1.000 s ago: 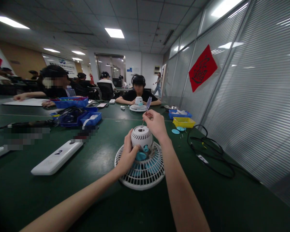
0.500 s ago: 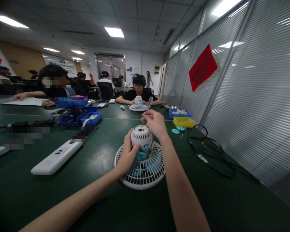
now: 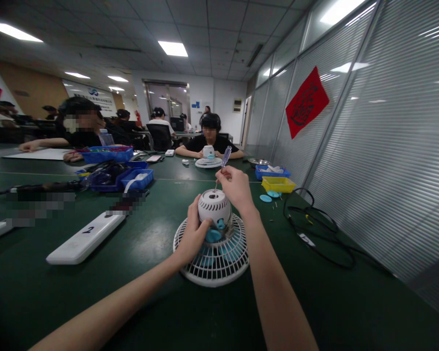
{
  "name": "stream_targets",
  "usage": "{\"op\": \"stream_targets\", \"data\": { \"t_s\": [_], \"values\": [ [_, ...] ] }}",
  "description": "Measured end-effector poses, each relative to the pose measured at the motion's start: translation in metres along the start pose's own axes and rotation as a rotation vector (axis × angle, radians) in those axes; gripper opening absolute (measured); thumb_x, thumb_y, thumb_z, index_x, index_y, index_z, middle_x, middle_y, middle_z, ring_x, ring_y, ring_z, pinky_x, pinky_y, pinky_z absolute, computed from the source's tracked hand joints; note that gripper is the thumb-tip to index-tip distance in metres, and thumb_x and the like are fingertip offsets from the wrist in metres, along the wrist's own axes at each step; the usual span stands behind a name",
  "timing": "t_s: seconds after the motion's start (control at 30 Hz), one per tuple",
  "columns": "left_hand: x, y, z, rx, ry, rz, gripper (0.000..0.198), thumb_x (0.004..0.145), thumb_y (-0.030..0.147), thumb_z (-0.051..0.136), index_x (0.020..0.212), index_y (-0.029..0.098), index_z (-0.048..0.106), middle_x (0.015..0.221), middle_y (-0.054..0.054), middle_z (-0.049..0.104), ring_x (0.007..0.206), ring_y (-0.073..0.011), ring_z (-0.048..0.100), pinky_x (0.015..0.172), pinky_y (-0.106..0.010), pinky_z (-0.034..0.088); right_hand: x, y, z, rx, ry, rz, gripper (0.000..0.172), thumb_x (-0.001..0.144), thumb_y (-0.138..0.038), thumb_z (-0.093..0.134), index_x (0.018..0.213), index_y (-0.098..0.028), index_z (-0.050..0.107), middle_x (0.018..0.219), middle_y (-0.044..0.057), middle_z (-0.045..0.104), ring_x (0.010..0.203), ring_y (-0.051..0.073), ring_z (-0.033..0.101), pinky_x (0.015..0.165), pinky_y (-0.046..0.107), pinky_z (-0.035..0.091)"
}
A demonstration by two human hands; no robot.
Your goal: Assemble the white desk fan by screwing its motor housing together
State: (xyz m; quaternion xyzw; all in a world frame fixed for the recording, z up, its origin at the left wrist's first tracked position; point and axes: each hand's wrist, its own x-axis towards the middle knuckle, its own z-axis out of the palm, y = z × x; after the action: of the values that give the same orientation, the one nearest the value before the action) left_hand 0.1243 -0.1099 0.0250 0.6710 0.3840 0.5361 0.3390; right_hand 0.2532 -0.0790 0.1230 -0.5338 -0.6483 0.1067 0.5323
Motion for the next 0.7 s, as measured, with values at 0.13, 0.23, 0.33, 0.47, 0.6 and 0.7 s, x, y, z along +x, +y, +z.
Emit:
{"op": "stream_targets", "data": {
  "t_s": [0.13, 0.23, 0.33, 0.47, 0.6, 0.7],
  "values": [
    [0.0002, -0.0017, 0.0003, 0.005, 0.008, 0.011, 0.066, 0.074, 0.023, 0.047, 0.138, 0.019, 0.032, 0.142, -0.011, 0.036, 0.139, -0.0263, 0.027, 0.116, -0.046, 0.015, -0.0018, -0.0044, -0.0001, 0.038, -0.002, 0.042, 0.012, 0.079, -0.023, 0.061, 0.07, -0.017, 0.057, 0.063, 0.002, 0.067, 0.043, 0.009, 0.052, 0.043, 0.02, 0.039],
    [0.0005, -0.0023, 0.0005, 0.005, 0.013, 0.014, 0.066, 0.074, 0.023, 0.047, 0.138, 0.019, 0.032, 0.142, -0.011, 0.036, 0.139, -0.0262, 0.028, 0.116, -0.046, 0.016, -0.0018, -0.0054, -0.0001, 0.037, -0.021, 0.046, 0.013, 0.08, -0.021, 0.06, 0.068, -0.016, 0.056, 0.065, 0.002, 0.069, 0.041, 0.007, 0.049, 0.043, 0.02, 0.039],
    [0.0005, -0.002, 0.0004, 0.006, 0.009, 0.016, 0.065, 0.075, 0.024, 0.046, 0.138, 0.018, 0.033, 0.142, -0.012, 0.036, 0.138, -0.0263, 0.027, 0.116, -0.046, 0.016, -0.0007, -0.004, 0.0001, 0.046, -0.047, 0.039, 0.011, 0.082, -0.018, 0.056, 0.071, -0.016, 0.057, 0.07, 0.004, 0.07, 0.039, 0.006, 0.048, 0.044, 0.02, 0.04],
    [0.0002, -0.001, 0.0, -0.001, 0.001, 0.01, 0.064, 0.075, 0.024, 0.046, 0.137, 0.018, 0.033, 0.142, -0.012, 0.035, 0.139, -0.0266, 0.026, 0.116, -0.047, 0.015, -0.0007, -0.0034, 0.0004, 0.054, -0.053, 0.029, 0.011, 0.083, -0.018, 0.052, 0.075, -0.015, 0.058, 0.072, 0.005, 0.071, 0.039, 0.006, 0.047, 0.043, 0.019, 0.04],
    [-0.0001, -0.0006, 0.0001, -0.006, 0.001, 0.007, 0.064, 0.075, 0.024, 0.046, 0.137, 0.019, 0.032, 0.143, -0.011, 0.035, 0.139, -0.0263, 0.026, 0.117, -0.047, 0.014, -0.0027, -0.0062, 0.0004, 0.049, -0.044, 0.035, 0.011, 0.083, -0.02, 0.052, 0.077, -0.015, 0.059, 0.072, 0.005, 0.071, 0.046, 0.007, 0.053, 0.042, 0.018, 0.04],
    [-0.0003, -0.0005, 0.0004, -0.005, 0.001, 0.006, 0.065, 0.075, 0.024, 0.046, 0.138, 0.019, 0.032, 0.142, -0.011, 0.035, 0.139, -0.0261, 0.026, 0.117, -0.046, 0.013, -0.0029, -0.0056, 0.0005, 0.017, -0.031, 0.032, 0.01, 0.082, -0.022, 0.054, 0.077, -0.015, 0.059, 0.072, 0.005, 0.07, 0.052, 0.01, 0.058, 0.044, 0.02, 0.042]
  ]
}}
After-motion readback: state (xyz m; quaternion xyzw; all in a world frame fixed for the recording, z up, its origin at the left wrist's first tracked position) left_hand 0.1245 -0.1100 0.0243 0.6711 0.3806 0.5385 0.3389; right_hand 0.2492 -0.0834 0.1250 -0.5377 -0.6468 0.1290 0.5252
